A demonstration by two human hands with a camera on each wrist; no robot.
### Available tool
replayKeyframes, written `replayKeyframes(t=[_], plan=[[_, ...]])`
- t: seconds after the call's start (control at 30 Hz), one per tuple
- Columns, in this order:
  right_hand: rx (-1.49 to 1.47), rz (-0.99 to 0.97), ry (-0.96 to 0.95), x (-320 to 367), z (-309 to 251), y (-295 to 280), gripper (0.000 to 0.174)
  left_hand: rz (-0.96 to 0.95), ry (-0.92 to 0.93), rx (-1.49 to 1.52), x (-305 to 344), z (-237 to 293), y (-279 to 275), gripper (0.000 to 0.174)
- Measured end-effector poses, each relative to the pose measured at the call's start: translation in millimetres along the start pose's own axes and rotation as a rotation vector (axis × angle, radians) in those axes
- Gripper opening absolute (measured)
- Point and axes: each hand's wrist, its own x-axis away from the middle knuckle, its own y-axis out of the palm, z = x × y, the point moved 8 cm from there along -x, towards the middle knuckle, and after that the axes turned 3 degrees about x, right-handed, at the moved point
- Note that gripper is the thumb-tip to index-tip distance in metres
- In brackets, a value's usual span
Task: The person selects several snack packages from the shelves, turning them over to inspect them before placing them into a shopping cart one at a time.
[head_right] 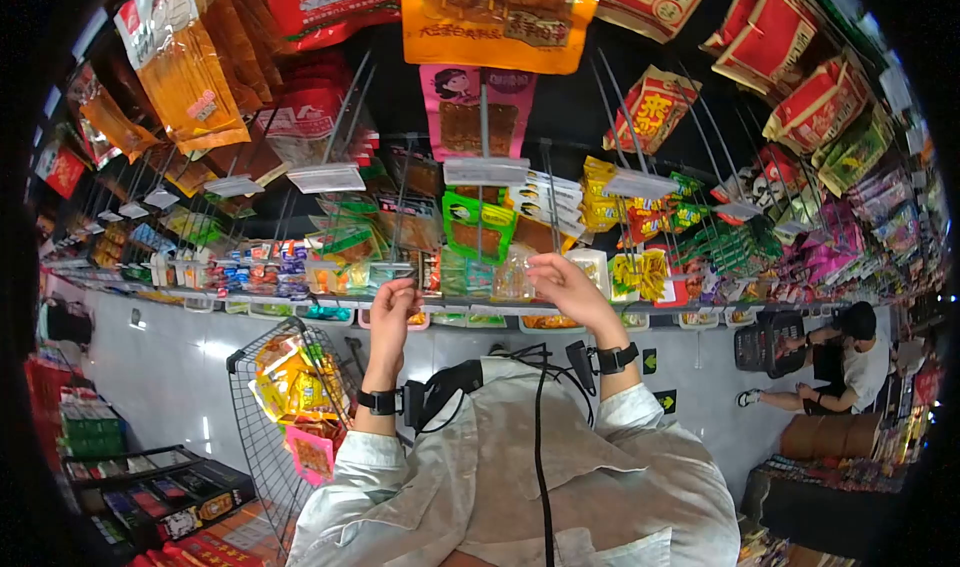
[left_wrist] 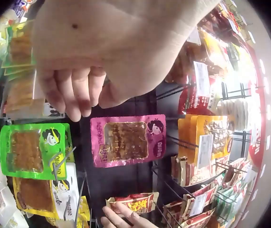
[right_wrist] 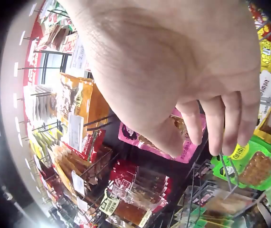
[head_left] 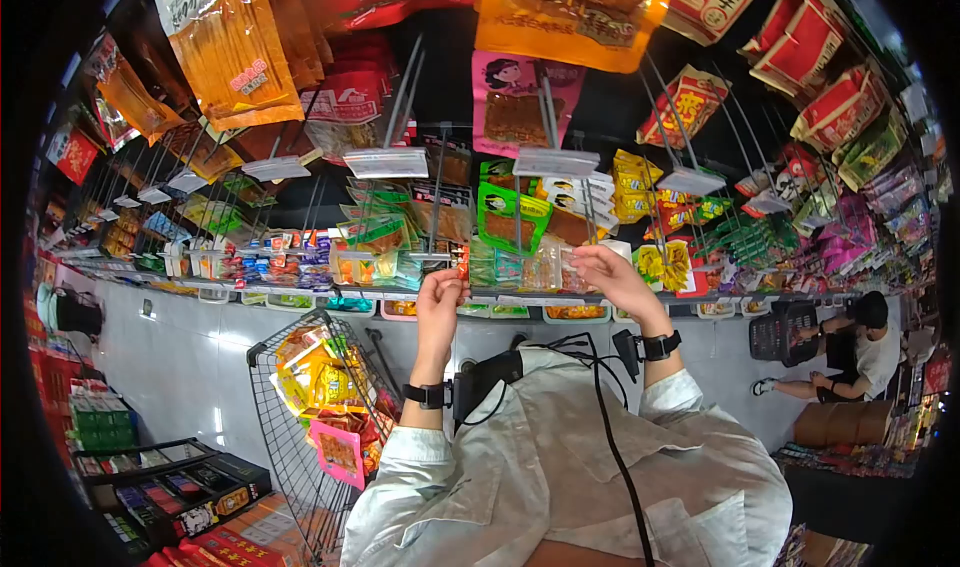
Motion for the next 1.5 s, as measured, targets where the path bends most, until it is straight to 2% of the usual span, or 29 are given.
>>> replayKeyframes(t=[0.07,0.17,0.23,0.37,0.4,0.43,0.5,0.53,0.63,0.67,0.77,0.83,0.87,0.97,1.0,1.03,1.07,1.2,1.3,1.5], plan=[[-0.014,0.005,0.027,-19.0,-1.4,-2.6,0.042,0.003,0.014,-0.005,-10.5,8.4,3.3,0.022],[-0.044,0.059,-0.126,-51.8,-14.8,-14.0,0.045,-0.016,0.078,-0.074,-37.7,16.9,6.7,0.023],[-0.060,0.083,-0.176,-78.3,-19.3,-24.9,0.052,-0.005,0.135,-0.162,-55.2,34.2,17.3,0.022],[-0.099,0.189,-0.262,-122.8,-29.2,-44.5,0.062,-0.061,0.187,-0.218,-98.9,56.1,37.5,0.032],[-0.093,0.231,-0.279,-132.1,-31.4,-48.4,0.062,-0.091,0.236,-0.292,-112.4,61.3,41.7,0.042],[-0.084,0.271,-0.294,-137.8,-36.3,-50.6,0.062,-0.093,0.276,-0.308,-128.3,59.4,44.1,0.045],[-0.100,0.256,-0.289,-146.6,-42.0,-54.8,0.067,-0.098,0.358,-0.336,-159.9,57.1,54.6,0.050],[-0.104,0.256,-0.300,-150.9,-43.4,-56.7,0.067,-0.126,0.317,-0.430,-165.8,67.4,67.4,0.061],[-0.122,0.244,-0.316,-161.5,-45.1,-60.4,0.066,-0.113,0.419,-0.452,-186.9,89.3,95.4,0.069],[-0.125,0.241,-0.314,-164.3,-45.6,-60.5,0.066,-0.103,0.428,-0.479,-192.8,94.1,101.7,0.075],[-0.099,0.234,-0.301,-171.8,-47.1,-59.1,0.061,-0.157,0.322,-0.321,-197.2,97.7,117.0,0.075],[-0.083,0.214,-0.277,-171.7,-54.0,-56.6,0.057,-0.204,0.355,-0.352,-195.7,93.7,120.2,0.067],[-0.040,0.264,-0.339,-170.8,-57.2,-57.7,0.045,-0.197,0.369,-0.401,-194.8,90.5,117.1,0.065],[-0.249,0.136,-0.359,-175.3,-41.7,-52.1,0.034,-0.198,0.362,-0.378,-185.9,87.8,111.8,0.049],[-0.195,0.123,-0.383,-169.3,-47.1,-50.2,0.025,-0.206,0.351,-0.370,-180.9,87.9,110.8,0.046],[-0.246,0.120,-0.381,-164.1,-50.1,-46.7,0.025,-0.215,0.341,-0.361,-176.4,87.1,109.4,0.044],[-0.295,0.115,-0.381,-157.5,-54.2,-42.2,0.026,-0.234,0.355,-0.253,-173.2,84.3,107.6,0.032],[-0.340,0.094,-0.326,-136.0,-49.7,-34.3,0.027,-0.205,0.263,-0.175,-131.5,93.5,103.8,0.017],[-0.259,0.074,-0.329,-102.4,-70.6,-24.6,0.029,-0.233,0.215,-0.140,-100.6,103.3,101.1,0.016],[-0.254,0.058,-0.336,-44.9,-83.6,-3.1,0.034,-0.258,0.278,-0.046,-50.6,109.7,91.6,0.018]])
